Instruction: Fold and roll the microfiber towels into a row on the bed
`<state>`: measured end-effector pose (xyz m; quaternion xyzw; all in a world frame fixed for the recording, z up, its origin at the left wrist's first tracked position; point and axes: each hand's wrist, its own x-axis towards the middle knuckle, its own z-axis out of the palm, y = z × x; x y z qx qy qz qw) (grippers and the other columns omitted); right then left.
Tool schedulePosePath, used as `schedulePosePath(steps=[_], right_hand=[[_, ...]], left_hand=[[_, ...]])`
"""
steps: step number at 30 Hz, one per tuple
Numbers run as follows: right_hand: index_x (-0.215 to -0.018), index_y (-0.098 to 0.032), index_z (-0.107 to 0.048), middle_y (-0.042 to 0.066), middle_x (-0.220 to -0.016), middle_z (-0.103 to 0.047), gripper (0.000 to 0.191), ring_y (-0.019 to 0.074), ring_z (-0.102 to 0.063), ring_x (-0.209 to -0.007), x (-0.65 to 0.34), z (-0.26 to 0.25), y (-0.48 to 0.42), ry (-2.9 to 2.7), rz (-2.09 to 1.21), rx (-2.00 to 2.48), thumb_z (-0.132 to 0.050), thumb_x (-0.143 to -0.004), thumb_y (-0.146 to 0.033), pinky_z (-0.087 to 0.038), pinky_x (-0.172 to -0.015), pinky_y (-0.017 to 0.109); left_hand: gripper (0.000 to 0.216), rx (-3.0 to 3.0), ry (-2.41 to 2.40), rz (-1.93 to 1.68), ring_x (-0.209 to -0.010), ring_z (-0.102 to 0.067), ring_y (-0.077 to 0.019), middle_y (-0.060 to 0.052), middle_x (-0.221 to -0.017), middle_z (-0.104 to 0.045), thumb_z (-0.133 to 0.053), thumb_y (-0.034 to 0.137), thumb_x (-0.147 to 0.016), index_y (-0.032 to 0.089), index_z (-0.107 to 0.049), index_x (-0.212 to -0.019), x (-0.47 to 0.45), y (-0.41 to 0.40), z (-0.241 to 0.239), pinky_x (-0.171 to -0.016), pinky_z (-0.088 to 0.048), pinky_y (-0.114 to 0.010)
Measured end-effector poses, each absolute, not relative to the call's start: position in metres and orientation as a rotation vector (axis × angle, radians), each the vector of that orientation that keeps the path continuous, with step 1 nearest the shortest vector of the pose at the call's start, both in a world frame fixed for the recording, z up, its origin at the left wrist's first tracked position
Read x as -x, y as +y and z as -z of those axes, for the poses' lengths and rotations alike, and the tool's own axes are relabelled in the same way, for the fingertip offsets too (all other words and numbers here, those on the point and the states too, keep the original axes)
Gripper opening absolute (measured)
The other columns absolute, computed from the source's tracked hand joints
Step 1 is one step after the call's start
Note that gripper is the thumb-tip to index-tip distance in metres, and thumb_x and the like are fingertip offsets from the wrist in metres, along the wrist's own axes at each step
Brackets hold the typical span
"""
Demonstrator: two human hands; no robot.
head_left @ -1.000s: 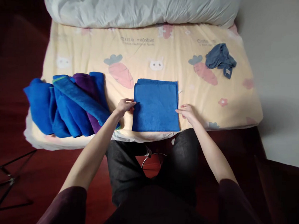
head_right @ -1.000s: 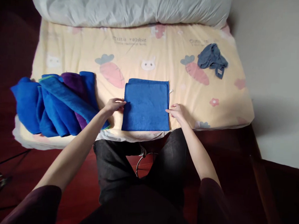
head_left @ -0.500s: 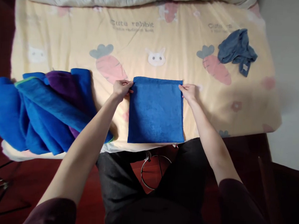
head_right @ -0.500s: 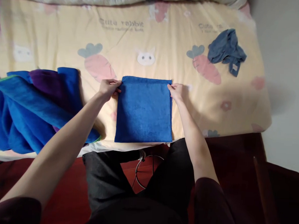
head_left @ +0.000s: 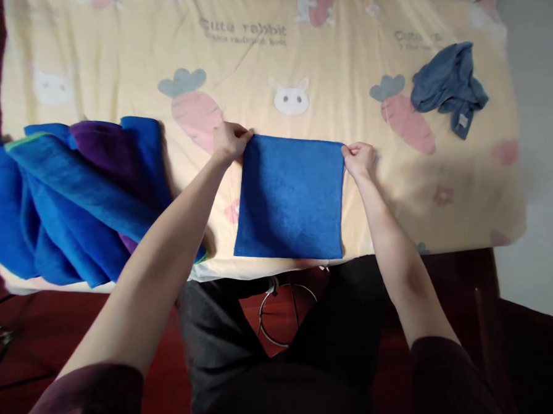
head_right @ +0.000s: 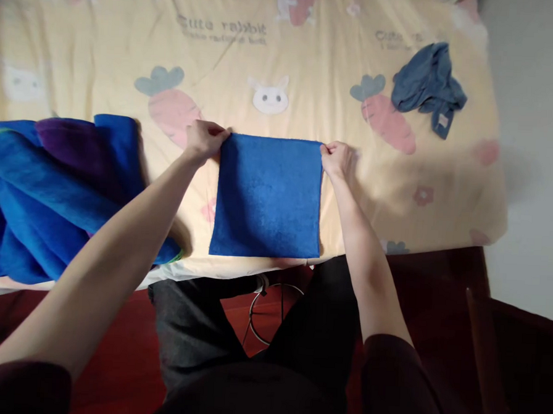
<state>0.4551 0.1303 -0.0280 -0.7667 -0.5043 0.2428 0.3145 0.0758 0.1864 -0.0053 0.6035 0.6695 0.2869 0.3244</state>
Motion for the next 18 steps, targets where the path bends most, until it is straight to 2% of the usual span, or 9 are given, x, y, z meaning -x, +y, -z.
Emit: schedulePosePath(steps=[2, 5, 10, 14, 18], right_hand=[[-0.096, -0.016, -0.073, 0.012, -0.097, -0.078, 0.023, 0.0294, -0.076, -0.103, -0.454, 0.027, 0.132, -1.427, -0.579, 2.045, -0.074, -0.097, -0.038, -0.060, -0.105, 0.049], [-0.092, -0.017, -0.072, 0.008, -0.093, -0.074, 0.016, 0.0297, -0.073, -0.106, -0.450, 0.023, 0.137, -1.528, -0.559, 2.015, -0.077, -0.095, -0.032, -0.057, -0.109, 0.053], [-0.085, -0.015, -0.067, 0.002, -0.082, -0.067, 0.016, 0.0203, -0.068, -0.091, -0.439, 0.011, 0.144, -1.500, -0.689, 2.121, -0.080, -0.093, -0.021, -0.057, -0.101, 0.042], [-0.098, -0.008, -0.069, 0.001, -0.088, -0.070, 0.011, 0.0134, -0.064, -0.084, -0.439, 0.008, 0.153, -1.408, -0.740, 2.076, -0.078, -0.096, -0.014, -0.057, -0.096, 0.035], [-0.115, -0.004, -0.068, 0.011, -0.111, -0.076, 0.017, 0.0149, -0.065, -0.097, -0.431, 0.001, 0.168, -1.436, -0.621, 2.120, -0.073, -0.102, -0.014, -0.055, -0.107, 0.040]], left_hand=[[0.026, -1.712, 1.765, -0.617, -0.114, -0.073, -0.0288, -0.012, -0.097, -0.078, -0.073, 0.034, -0.088, 0.013, -0.075, -0.103, -0.078, 0.190, 0.003, -0.113, -0.056, -0.040], [0.026, -1.823, 1.749, -0.442, -0.118, -0.071, -0.0290, -0.011, -0.106, -0.076, -0.072, 0.032, -0.086, 0.015, -0.075, -0.106, -0.082, 0.195, -0.003, -0.116, -0.054, -0.043], [0.016, -1.884, 1.754, -0.286, -0.107, -0.072, -0.0250, -0.005, -0.093, -0.072, -0.078, 0.023, -0.083, 0.016, -0.069, -0.094, -0.080, 0.200, -0.012, -0.115, -0.054, -0.045], [0.025, -1.995, 1.691, -0.356, -0.097, -0.070, -0.0184, -0.005, -0.092, -0.075, -0.086, 0.024, -0.086, 0.010, -0.068, -0.094, -0.065, 0.213, -0.013, -0.114, -0.054, -0.045], [0.041, -2.016, 1.675, -0.519, -0.099, -0.072, -0.0183, -0.008, -0.104, -0.075, -0.087, 0.034, -0.092, 0.002, -0.068, -0.108, -0.058, 0.230, -0.018, -0.109, -0.057, -0.051]])
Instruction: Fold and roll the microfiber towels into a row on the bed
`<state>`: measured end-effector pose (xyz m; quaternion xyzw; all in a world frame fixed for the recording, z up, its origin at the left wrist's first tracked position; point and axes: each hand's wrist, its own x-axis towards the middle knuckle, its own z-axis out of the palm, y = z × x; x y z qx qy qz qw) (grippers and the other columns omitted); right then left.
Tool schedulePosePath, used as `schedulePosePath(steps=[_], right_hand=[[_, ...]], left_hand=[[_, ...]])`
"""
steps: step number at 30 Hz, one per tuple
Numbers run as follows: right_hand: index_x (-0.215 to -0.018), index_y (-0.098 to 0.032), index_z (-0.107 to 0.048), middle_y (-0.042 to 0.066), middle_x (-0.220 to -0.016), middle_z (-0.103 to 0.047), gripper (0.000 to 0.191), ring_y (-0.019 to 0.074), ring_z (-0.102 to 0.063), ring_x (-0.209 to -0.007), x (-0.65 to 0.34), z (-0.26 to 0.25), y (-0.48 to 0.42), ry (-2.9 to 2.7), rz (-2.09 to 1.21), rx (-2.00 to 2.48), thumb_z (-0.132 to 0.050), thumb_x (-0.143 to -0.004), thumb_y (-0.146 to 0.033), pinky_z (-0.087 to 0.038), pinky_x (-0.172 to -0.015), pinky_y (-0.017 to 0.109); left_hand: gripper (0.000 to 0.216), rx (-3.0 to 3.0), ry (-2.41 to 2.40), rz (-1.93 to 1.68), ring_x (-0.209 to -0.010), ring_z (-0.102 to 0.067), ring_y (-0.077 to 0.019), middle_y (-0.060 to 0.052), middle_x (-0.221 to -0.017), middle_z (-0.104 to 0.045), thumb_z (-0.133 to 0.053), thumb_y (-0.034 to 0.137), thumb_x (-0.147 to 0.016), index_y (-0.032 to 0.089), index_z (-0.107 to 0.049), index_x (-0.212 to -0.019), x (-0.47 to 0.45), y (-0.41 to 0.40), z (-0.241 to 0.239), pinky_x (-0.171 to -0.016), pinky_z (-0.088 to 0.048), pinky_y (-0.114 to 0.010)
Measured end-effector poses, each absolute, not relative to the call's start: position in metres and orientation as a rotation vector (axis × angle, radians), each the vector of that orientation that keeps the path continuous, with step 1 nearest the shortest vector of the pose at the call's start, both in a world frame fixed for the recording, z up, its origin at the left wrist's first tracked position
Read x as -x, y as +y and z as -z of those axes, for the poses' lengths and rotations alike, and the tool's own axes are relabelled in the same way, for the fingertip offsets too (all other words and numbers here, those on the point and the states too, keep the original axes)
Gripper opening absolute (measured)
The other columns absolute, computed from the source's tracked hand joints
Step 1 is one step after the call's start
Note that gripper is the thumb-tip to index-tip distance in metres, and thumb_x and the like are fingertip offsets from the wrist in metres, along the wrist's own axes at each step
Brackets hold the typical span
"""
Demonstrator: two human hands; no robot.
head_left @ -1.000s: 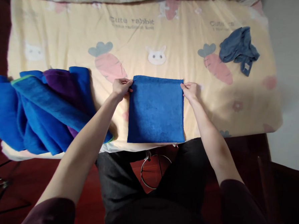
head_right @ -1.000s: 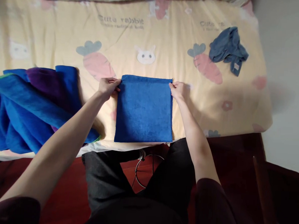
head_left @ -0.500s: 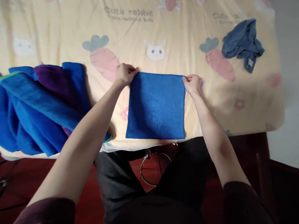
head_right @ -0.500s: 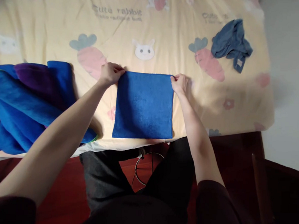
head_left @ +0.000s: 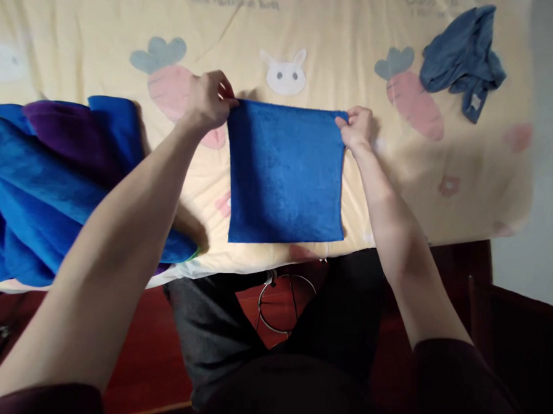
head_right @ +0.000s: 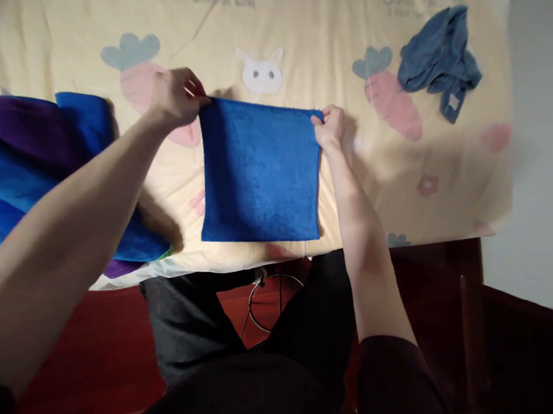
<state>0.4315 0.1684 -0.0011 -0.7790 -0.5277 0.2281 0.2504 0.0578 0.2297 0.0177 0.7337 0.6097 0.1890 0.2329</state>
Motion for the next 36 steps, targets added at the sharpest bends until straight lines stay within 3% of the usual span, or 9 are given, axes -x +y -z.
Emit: schedulePosePath(steps=[3, 5, 8, 13, 18, 21, 24, 29, 36], right_hand=[[-0.131, -0.006, -0.065, 0.016, -0.129, -0.075, 0.025, 0.0235, -0.062, -0.123, -0.405, -0.009, 0.164, -1.580, -0.365, 2.112, -0.058, -0.107, -0.009, -0.048, -0.120, 0.052], [-0.148, -0.010, -0.060, 0.017, -0.151, -0.065, 0.040, 0.0302, -0.053, -0.145, -0.382, -0.011, 0.148, -1.751, -0.200, 1.968, -0.050, -0.110, -0.012, -0.041, -0.128, 0.059], [-0.164, -0.020, -0.051, 0.010, -0.177, -0.042, 0.051, 0.0305, -0.034, -0.166, -0.363, 0.003, 0.121, -2.100, -0.251, 1.700, -0.045, -0.115, -0.034, -0.025, -0.139, 0.060], [-0.170, -0.024, -0.045, 0.007, -0.179, -0.039, 0.064, 0.0292, -0.022, -0.173, -0.385, 0.038, 0.119, -2.098, -0.440, 1.694, -0.033, -0.116, -0.057, -0.013, -0.141, 0.067], [-0.173, -0.021, -0.041, 0.010, -0.181, -0.037, 0.064, 0.0316, -0.012, -0.175, -0.357, 0.026, 0.093, -2.025, -0.372, 1.778, -0.030, -0.117, -0.049, -0.006, -0.139, 0.071], [-0.174, -0.019, -0.039, 0.008, -0.183, -0.033, 0.062, 0.0275, -0.018, -0.174, -0.333, 0.010, 0.032, -2.219, -0.429, 1.779, -0.026, -0.116, -0.037, -0.009, -0.143, 0.063], [-0.176, -0.019, -0.035, 0.010, -0.185, -0.025, 0.064, 0.0286, -0.018, -0.174, -0.339, 0.002, -0.017, -2.201, -0.399, 1.926, -0.030, -0.116, -0.042, -0.012, -0.142, 0.063], [-0.177, -0.017, -0.032, 0.014, -0.185, -0.024, 0.067, 0.0357, -0.013, -0.174, -0.353, -0.003, -0.043, -2.103, -0.418, 1.949, -0.041, -0.114, -0.039, -0.007, -0.139, 0.074], [-0.173, -0.025, -0.042, 0.007, -0.184, -0.027, 0.065, 0.0313, -0.021, -0.173, -0.376, -0.007, -0.103, -2.289, -0.583, 1.656, -0.054, -0.111, -0.035, -0.013, -0.143, 0.065]], left_hand=[[0.037, -2.017, 1.823, -0.564, -0.119, -0.068, -0.0271, -0.013, -0.120, -0.074, -0.077, 0.026, -0.098, 0.004, -0.066, -0.126, -0.077, 0.217, -0.023, -0.116, -0.052, -0.062], [0.045, -2.064, 1.854, -0.625, -0.147, -0.053, -0.0324, -0.015, -0.147, -0.064, -0.070, 0.030, -0.102, 0.010, -0.061, -0.141, -0.098, 0.193, -0.018, -0.131, -0.034, -0.069], [0.064, -2.146, 1.617, -0.617, -0.171, -0.020, -0.0286, -0.007, -0.177, -0.039, -0.063, 0.048, -0.103, 0.020, -0.051, -0.159, -0.121, 0.153, 0.010, -0.144, -0.005, -0.062], [0.075, -2.051, 1.516, -0.761, -0.174, 0.003, -0.0167, 0.005, -0.181, -0.035, -0.050, 0.063, -0.105, 0.025, -0.040, -0.170, -0.119, 0.145, 0.061, -0.145, 0.008, -0.055], [0.074, -1.945, 1.637, -0.682, -0.175, 0.004, -0.0233, 0.005, -0.181, -0.034, -0.056, 0.058, -0.101, 0.030, -0.048, -0.169, -0.144, 0.121, 0.052, -0.147, 0.003, -0.052], [0.072, -2.014, 1.541, -0.644, -0.175, -0.007, -0.0294, -0.002, -0.182, -0.034, -0.049, 0.055, -0.104, 0.024, -0.048, -0.170, -0.160, 0.056, 0.035, -0.145, -0.003, -0.058], [0.069, -2.028, 1.576, -0.631, -0.175, -0.012, -0.0286, -0.004, -0.183, -0.031, -0.043, 0.054, -0.108, 0.024, -0.046, -0.170, -0.154, -0.003, 0.023, -0.144, -0.005, -0.056], [0.070, -2.009, 1.647, -0.617, -0.175, -0.007, -0.0317, -0.009, -0.184, -0.024, -0.043, 0.052, -0.110, 0.020, -0.043, -0.172, -0.142, -0.046, 0.014, -0.143, -0.003, -0.062], [0.069, -2.166, 1.496, -0.578, -0.174, -0.016, -0.0336, -0.010, -0.184, -0.023, -0.046, 0.048, -0.110, 0.019, -0.042, -0.173, -0.111, -0.094, 0.018, -0.143, -0.008, -0.060]])
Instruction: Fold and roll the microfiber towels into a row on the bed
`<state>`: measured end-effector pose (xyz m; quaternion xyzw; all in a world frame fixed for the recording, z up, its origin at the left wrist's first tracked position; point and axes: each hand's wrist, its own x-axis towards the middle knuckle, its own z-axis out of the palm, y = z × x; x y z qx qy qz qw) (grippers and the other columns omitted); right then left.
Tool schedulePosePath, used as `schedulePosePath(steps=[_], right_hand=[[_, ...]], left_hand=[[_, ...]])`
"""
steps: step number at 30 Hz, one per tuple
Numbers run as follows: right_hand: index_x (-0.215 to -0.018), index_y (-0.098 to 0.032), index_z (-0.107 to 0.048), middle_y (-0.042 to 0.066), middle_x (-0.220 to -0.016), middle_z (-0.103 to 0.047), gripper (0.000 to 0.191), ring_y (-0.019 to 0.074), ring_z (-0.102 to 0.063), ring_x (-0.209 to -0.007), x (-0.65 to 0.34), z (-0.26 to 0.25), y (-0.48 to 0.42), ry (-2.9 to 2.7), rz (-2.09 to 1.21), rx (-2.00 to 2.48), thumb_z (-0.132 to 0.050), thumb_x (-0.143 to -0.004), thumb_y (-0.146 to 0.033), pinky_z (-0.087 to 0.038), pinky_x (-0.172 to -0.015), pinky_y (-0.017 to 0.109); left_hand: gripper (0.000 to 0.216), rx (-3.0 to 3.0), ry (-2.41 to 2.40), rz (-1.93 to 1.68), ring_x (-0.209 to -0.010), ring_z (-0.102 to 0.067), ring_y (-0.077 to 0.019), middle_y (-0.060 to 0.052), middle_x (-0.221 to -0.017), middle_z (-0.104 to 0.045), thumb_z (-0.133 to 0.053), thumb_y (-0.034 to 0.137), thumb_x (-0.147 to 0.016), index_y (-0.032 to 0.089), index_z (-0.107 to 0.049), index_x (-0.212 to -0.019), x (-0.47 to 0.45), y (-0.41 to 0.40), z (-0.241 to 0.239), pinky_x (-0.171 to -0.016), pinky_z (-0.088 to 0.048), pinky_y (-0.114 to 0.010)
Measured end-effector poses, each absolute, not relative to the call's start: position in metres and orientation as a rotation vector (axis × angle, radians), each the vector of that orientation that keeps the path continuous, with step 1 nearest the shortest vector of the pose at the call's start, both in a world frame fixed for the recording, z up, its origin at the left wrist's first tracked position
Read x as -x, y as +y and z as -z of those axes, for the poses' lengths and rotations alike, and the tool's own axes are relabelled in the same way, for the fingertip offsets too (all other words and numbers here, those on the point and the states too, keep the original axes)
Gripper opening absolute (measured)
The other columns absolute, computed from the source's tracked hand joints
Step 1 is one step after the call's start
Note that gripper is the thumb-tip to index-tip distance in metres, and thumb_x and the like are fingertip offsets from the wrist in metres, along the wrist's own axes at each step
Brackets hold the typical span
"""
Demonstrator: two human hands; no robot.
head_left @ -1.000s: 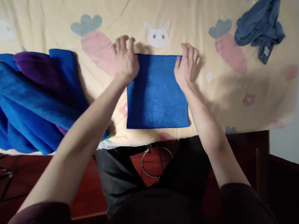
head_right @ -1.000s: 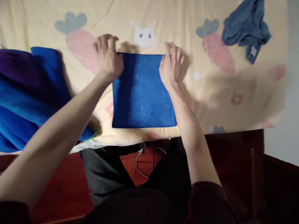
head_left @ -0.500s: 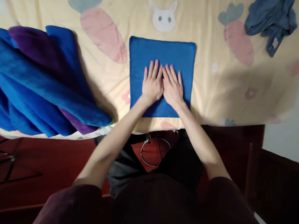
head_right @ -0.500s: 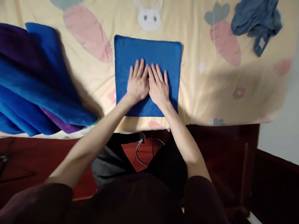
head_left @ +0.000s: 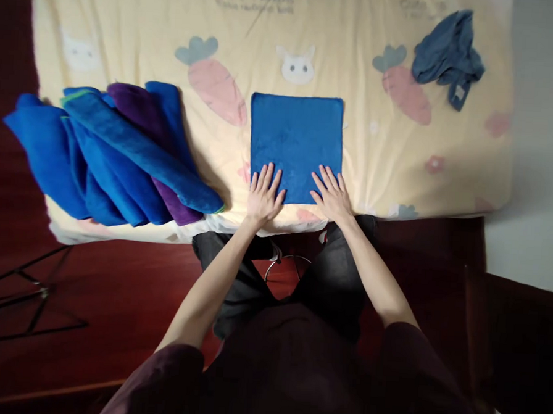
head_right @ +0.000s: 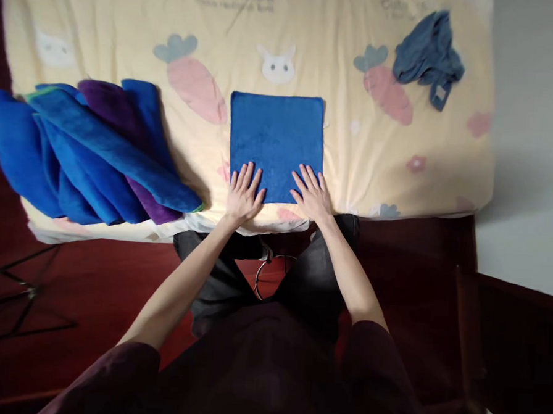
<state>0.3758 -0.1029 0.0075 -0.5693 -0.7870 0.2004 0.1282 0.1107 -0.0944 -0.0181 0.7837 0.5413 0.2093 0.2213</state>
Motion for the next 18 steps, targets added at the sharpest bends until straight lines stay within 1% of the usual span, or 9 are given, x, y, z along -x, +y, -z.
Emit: schedulePosePath(steps=[3, 6, 8, 10, 13, 15, 18], right_hand=[[-0.169, -0.024, -0.050, 0.009, -0.182, -0.032, 0.063, 0.0313, -0.028, -0.171, -0.419, -0.011, -0.118, -2.273, -0.628, 1.655, -0.060, -0.108, -0.036, -0.021, -0.142, 0.062], [-0.160, -0.021, -0.061, 0.012, -0.174, -0.046, 0.061, 0.0329, -0.041, -0.166, -0.456, -0.015, -0.127, -2.248, -0.641, 1.609, -0.069, -0.102, -0.037, -0.031, -0.140, 0.060], [-0.151, -0.017, -0.069, 0.016, -0.166, -0.056, 0.059, 0.0359, -0.049, -0.160, -0.466, -0.016, -0.134, -2.171, -0.591, 1.610, -0.076, -0.096, -0.037, -0.036, -0.138, 0.061], [-0.146, -0.015, -0.072, 0.018, -0.161, -0.061, 0.059, 0.0372, -0.053, -0.157, -0.465, -0.017, -0.141, -2.126, -0.547, 1.588, -0.080, -0.091, -0.035, -0.039, -0.136, 0.061], [-0.145, -0.017, -0.073, 0.015, -0.161, -0.063, 0.055, 0.0342, -0.055, -0.156, -0.450, -0.015, -0.147, -2.169, -0.543, 1.500, -0.075, -0.092, -0.026, -0.042, -0.135, 0.058], [-0.143, -0.018, -0.074, 0.013, -0.160, -0.064, 0.052, 0.0319, -0.056, -0.155, -0.438, -0.012, -0.146, -2.185, -0.552, 1.463, -0.067, -0.092, -0.018, -0.043, -0.134, 0.057], [-0.133, -0.019, -0.079, 0.012, -0.154, -0.069, 0.051, 0.0299, -0.060, -0.152, -0.420, -0.004, -0.138, -2.132, -0.585, 1.477, -0.060, -0.087, -0.009, -0.046, -0.131, 0.056]], left_hand=[[0.072, -2.208, 1.416, -0.492, -0.172, -0.021, -0.0339, -0.014, -0.183, -0.027, -0.048, 0.048, -0.108, 0.016, -0.042, -0.172, -0.073, -0.107, 0.019, -0.143, -0.013, -0.059], [0.073, -2.236, 1.334, -0.419, -0.171, -0.026, -0.0349, -0.018, -0.180, -0.033, -0.050, 0.049, -0.106, 0.013, -0.046, -0.169, -0.039, -0.116, 0.017, -0.141, -0.020, -0.059], [0.068, -2.250, 1.319, -0.423, -0.169, -0.031, -0.0353, -0.019, -0.177, -0.039, -0.053, 0.046, -0.104, 0.013, -0.051, -0.164, -0.026, -0.123, 0.014, -0.140, -0.023, -0.060], [0.060, -2.277, 1.330, -0.449, -0.168, -0.033, -0.0346, -0.019, -0.174, -0.044, -0.055, 0.039, -0.103, 0.015, -0.058, -0.157, -0.022, -0.127, 0.012, -0.139, -0.025, -0.062], [0.052, -2.315, 1.338, -0.489, -0.166, -0.038, -0.0318, -0.016, -0.171, -0.050, -0.056, 0.023, -0.098, 0.018, -0.065, -0.148, -0.028, -0.125, 0.010, -0.139, -0.027, -0.061], [0.052, -2.307, 1.324, -0.507, -0.163, -0.045, -0.0301, -0.014, -0.167, -0.056, -0.056, 0.015, -0.092, 0.019, -0.070, -0.142, -0.038, -0.117, 0.012, -0.137, -0.032, -0.058], [0.052, -2.218, 1.363, -0.572, -0.153, -0.057, -0.0291, -0.013, -0.155, -0.068, -0.055, 0.008, -0.083, 0.018, -0.076, -0.129, -0.051, -0.103, 0.017, -0.132, -0.042, -0.052]])
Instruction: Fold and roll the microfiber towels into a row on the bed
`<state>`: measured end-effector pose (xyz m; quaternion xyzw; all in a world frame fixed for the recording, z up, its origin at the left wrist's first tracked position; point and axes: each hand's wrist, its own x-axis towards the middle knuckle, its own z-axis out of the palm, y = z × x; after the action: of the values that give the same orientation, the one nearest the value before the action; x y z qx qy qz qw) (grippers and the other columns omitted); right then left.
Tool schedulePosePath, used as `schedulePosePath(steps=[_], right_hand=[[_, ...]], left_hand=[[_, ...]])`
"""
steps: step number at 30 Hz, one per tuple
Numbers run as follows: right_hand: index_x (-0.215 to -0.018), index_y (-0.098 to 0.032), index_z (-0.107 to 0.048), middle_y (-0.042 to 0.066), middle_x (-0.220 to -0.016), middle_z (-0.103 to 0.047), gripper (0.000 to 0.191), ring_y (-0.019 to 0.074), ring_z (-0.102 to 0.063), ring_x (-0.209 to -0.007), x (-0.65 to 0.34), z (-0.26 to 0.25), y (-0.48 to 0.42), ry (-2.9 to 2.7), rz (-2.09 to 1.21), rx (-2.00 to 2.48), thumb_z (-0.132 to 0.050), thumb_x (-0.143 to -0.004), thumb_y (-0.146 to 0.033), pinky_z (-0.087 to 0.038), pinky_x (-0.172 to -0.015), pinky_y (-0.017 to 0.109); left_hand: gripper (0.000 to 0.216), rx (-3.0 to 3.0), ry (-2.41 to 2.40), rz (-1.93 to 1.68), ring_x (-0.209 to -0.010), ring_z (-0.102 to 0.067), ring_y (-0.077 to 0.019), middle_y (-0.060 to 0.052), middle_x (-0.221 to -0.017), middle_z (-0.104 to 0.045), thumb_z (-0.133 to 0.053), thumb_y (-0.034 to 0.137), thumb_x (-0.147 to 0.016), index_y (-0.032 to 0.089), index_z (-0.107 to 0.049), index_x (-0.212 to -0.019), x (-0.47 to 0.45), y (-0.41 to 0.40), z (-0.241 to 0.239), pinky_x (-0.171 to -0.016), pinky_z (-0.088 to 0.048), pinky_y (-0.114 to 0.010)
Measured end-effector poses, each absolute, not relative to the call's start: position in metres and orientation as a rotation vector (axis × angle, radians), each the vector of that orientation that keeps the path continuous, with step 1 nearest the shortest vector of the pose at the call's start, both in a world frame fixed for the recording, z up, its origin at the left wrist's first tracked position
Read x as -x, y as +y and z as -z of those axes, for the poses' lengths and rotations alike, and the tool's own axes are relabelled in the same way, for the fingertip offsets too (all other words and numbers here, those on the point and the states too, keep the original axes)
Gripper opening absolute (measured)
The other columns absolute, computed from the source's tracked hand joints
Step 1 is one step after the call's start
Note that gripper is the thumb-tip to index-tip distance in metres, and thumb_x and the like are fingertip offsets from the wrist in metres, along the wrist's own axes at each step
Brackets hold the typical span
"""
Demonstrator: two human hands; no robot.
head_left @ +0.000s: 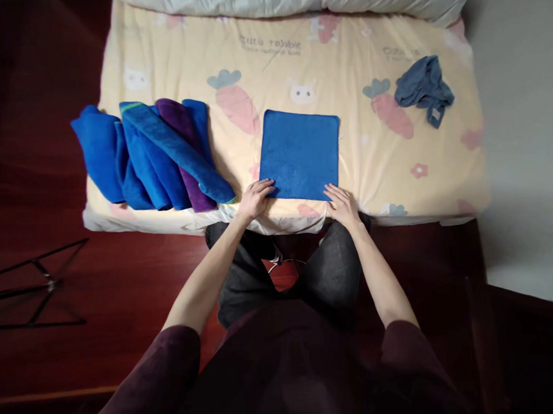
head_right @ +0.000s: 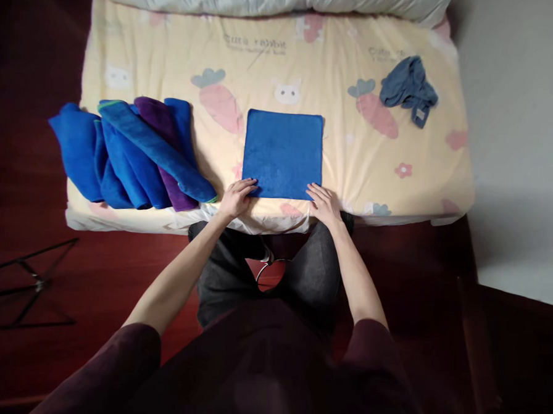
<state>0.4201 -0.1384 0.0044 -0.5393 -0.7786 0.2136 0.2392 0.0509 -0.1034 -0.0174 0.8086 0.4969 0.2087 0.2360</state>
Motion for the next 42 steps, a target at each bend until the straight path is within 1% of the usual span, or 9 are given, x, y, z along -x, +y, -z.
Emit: schedulePosePath(steps=[6, 10, 13, 19, 23, 27, 29, 35, 42], right_hand=[[-0.118, -0.016, -0.082, 0.014, -0.128, -0.083, 0.054, 0.0282, -0.075, -0.132, -0.395, 0.011, -0.125, -1.524, -0.703, 1.698, -0.053, -0.074, -0.003, -0.063, -0.113, 0.046], [-0.101, -0.018, -0.083, 0.012, -0.121, -0.084, 0.039, 0.0281, -0.077, -0.129, -0.397, 0.017, -0.122, -1.404, -0.795, 1.606, -0.054, -0.078, -0.005, -0.060, -0.117, 0.046], [-0.106, -0.017, -0.083, 0.014, -0.122, -0.084, 0.036, 0.0282, -0.078, -0.125, -0.403, 0.017, -0.121, -1.366, -0.836, 1.594, -0.056, -0.084, -0.009, -0.061, -0.114, 0.045], [-0.104, -0.017, -0.081, 0.014, -0.111, -0.084, 0.021, 0.0288, -0.080, -0.107, -0.409, 0.015, -0.129, -1.272, -0.832, 1.682, -0.068, -0.089, -0.023, -0.065, -0.103, 0.043], [-0.088, -0.020, -0.071, 0.008, -0.087, -0.078, 0.013, 0.0243, -0.077, -0.085, -0.403, 0.022, -0.131, -1.145, -0.856, 1.707, -0.073, -0.091, -0.032, -0.065, -0.086, 0.036], [-0.076, -0.024, -0.057, 0.001, -0.069, -0.063, 0.028, 0.0203, -0.068, -0.072, -0.391, 0.028, -0.131, -1.154, -0.708, 1.812, -0.067, -0.097, -0.040, -0.061, -0.078, 0.031], [-0.079, -0.024, -0.059, 0.002, -0.072, -0.065, 0.028, 0.0214, -0.069, -0.075, -0.383, 0.029, -0.133, -1.168, -0.588, 1.897, -0.063, -0.101, -0.042, -0.060, -0.083, 0.032], [-0.104, -0.020, -0.073, 0.018, -0.105, -0.079, 0.031, 0.0319, -0.078, -0.105, -0.363, 0.036, -0.135, -1.117, -0.357, 2.083, -0.051, -0.110, -0.042, -0.058, -0.098, 0.040], [-0.112, -0.017, -0.079, 0.020, -0.108, -0.080, 0.037, 0.0358, -0.079, -0.107, -0.356, 0.045, -0.130, -1.053, -0.255, 2.141, -0.054, -0.111, -0.043, -0.059, -0.098, 0.043]], left_hand=[[0.039, -1.910, 1.496, -0.842, -0.135, -0.071, -0.0265, -0.014, -0.131, -0.080, -0.052, 0.010, -0.086, 0.017, -0.078, -0.115, -0.054, -0.094, 0.025, -0.126, -0.050, -0.048], [0.034, -1.852, 1.406, -0.931, -0.133, -0.073, -0.0263, -0.014, -0.130, -0.081, -0.056, 0.018, -0.094, 0.017, -0.079, -0.119, -0.045, -0.094, 0.027, -0.124, -0.051, -0.044], [0.033, -1.805, 1.436, -0.949, -0.132, -0.073, -0.0261, -0.014, -0.131, -0.080, -0.055, 0.022, -0.098, 0.017, -0.079, -0.121, -0.043, -0.095, 0.028, -0.123, -0.051, -0.041], [0.031, -1.652, 1.590, -0.919, -0.106, -0.078, -0.0258, -0.012, -0.114, -0.083, -0.057, 0.036, -0.102, 0.017, -0.080, -0.110, -0.041, -0.111, 0.020, -0.100, -0.059, -0.035], [0.025, -1.588, 1.681, -0.923, -0.088, -0.072, -0.0216, -0.007, -0.092, -0.079, -0.061, 0.037, -0.099, 0.017, -0.076, -0.096, -0.038, -0.122, 0.014, -0.084, -0.056, -0.029], [0.027, -1.563, 1.750, -0.953, -0.076, -0.063, -0.0188, -0.003, -0.075, -0.068, -0.060, 0.040, -0.101, 0.019, -0.069, -0.085, -0.042, -0.124, 0.015, -0.074, -0.048, -0.028], [0.028, -1.558, 1.773, -0.976, -0.075, -0.062, -0.0192, -0.003, -0.075, -0.068, -0.059, 0.042, -0.102, 0.020, -0.067, -0.086, -0.045, -0.122, 0.017, -0.074, -0.047, -0.029], [0.039, -1.564, 1.924, -1.005, -0.069, -0.059, -0.0206, -0.004, -0.070, -0.062, -0.052, 0.047, -0.107, 0.024, -0.054, -0.076, -0.058, -0.121, 0.026, -0.072, -0.043, -0.033], [0.035, -1.652, 2.036, -0.987, -0.083, -0.067, -0.0246, -0.007, -0.078, -0.064, -0.049, 0.040, -0.110, 0.025, -0.049, -0.078, -0.071, -0.126, 0.037, -0.081, -0.048, -0.036]])
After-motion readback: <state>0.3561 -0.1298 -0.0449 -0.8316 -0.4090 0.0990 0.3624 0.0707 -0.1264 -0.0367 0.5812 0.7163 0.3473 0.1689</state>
